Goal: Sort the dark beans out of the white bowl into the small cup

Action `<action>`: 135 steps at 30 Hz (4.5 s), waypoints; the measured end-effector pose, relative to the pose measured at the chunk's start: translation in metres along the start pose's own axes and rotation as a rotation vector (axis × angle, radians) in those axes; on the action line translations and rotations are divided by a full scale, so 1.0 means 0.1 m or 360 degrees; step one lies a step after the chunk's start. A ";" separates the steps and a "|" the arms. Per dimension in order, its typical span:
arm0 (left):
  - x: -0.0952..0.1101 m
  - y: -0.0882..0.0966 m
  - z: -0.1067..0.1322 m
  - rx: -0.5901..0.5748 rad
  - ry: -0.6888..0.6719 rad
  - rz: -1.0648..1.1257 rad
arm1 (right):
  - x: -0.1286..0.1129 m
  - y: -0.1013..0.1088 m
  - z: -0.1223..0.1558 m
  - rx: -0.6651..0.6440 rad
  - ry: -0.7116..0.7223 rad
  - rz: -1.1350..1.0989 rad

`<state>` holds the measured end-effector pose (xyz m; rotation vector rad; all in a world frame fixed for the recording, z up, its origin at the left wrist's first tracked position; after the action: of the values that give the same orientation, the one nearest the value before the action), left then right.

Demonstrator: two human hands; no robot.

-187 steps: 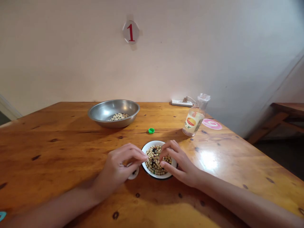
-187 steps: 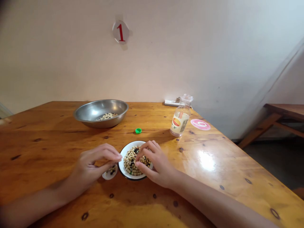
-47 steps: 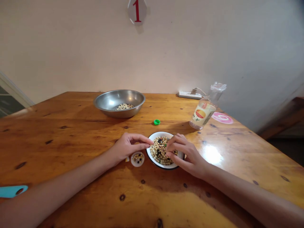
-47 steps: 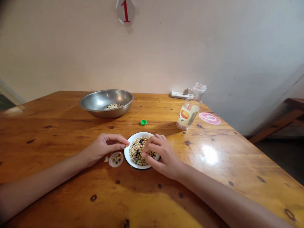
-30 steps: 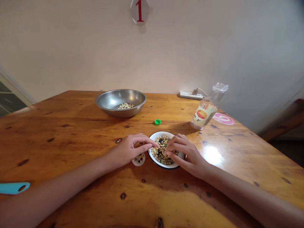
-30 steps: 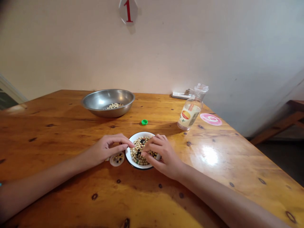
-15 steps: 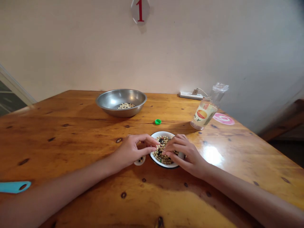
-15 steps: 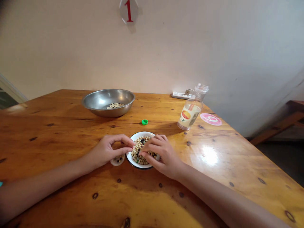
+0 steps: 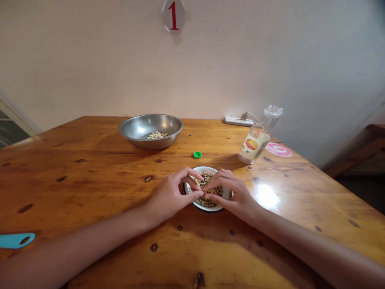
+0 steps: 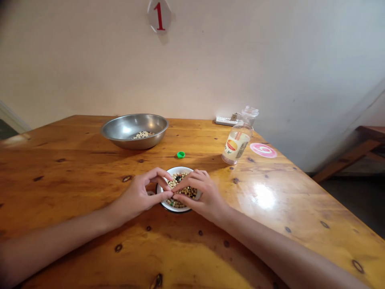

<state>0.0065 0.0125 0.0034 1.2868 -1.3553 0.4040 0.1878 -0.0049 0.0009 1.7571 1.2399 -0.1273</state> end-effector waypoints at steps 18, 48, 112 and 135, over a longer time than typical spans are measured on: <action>0.04 0.22 -0.01 0.0032 -0.0160 -0.0045 | 0.00 0.01 0.01 -0.0070 0.0017 0.0142; 0.30 0.51 0.00 -0.0868 -0.0486 -0.1159 | 0.03 0.00 0.01 0.0003 0.0050 0.0075; 0.14 0.34 -0.01 -0.0196 -0.0333 -0.0643 | 0.04 0.01 0.02 -0.0091 -0.0086 0.0049; 0.18 0.20 0.04 -0.0103 -0.0034 -0.0291 | -0.02 -0.02 0.01 -0.0116 -0.0064 0.0163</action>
<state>-0.0070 0.0076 0.0265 1.3513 -1.2462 0.2189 0.1857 -0.0066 0.0004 1.7428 1.1097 -0.0571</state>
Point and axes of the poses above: each hand's wrist, its own z-axis away from the middle knuckle, its own y-axis out of the back of the hand, x = y × z, the point moved 2 cm from there along -z, towards the middle knuckle, and after that the axes turned 5 degrees about -y, right-handed, at the moved point
